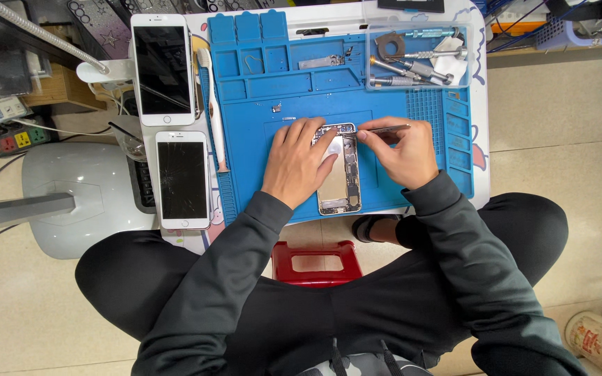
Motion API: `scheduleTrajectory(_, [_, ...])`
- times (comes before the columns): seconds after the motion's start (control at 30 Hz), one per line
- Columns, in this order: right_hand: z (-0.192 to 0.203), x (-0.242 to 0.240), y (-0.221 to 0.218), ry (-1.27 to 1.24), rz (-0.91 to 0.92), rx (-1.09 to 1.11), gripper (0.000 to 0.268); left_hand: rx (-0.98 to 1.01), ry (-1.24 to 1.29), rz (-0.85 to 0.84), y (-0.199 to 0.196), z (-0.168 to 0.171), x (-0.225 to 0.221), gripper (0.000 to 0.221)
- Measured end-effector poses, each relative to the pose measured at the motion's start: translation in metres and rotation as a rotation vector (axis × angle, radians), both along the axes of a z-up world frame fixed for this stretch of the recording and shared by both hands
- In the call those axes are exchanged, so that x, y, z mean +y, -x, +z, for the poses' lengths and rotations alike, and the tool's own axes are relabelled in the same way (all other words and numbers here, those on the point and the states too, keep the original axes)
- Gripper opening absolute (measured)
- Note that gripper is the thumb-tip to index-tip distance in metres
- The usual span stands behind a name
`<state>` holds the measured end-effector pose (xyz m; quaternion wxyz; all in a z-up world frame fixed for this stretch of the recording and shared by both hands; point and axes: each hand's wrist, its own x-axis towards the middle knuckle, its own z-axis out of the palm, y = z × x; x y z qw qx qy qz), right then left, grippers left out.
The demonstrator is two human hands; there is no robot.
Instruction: The person disassembles a smartphone on a blue work mat, using tweezers and a screwdriver to remove screws and internal components. They carefully lift and separate parts of the phone's chassis and place small screws into the mat's compartments.
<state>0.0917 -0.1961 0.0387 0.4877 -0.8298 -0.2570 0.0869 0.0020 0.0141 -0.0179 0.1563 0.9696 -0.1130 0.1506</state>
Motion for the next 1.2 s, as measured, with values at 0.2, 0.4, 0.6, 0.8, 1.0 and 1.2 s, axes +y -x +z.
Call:
scheduleTrajectory(0.2, [-0.0058,0.003,0.0015,-0.006,-0.011,-0.006,0.005,0.006,0.036,0.004,-0.0002,0.0083,0.0003,0.035])
scheduleTrajectory(0.4, [-0.0109,0.0027,0.0011,-0.013,-0.02,0.004,0.006,0.024,0.07,0.007,-0.0002,0.0109,0.0005,0.034])
scheduleTrajectory(0.6, [-0.0074,0.005,0.0021,0.003,-0.008,-0.013,0.006,0.018,0.084,0.008,0.0003,0.0085,0.0002,0.034])
scheduleTrajectory(0.8, [-0.0054,0.0071,0.0014,-0.011,0.001,-0.016,0.006,0.032,0.087,0.004,0.0004,0.009,0.0004,0.035])
scheduleTrajectory(1.0, [-0.0034,0.0068,0.0012,-0.011,0.023,-0.011,0.007,0.026,0.075,0.0,0.0,0.007,0.0006,0.035])
scheduleTrajectory(1.2, [-0.0037,0.0056,0.0014,-0.041,0.012,0.012,0.007,0.034,0.07,-0.003,0.0001,0.0082,0.0009,0.035])
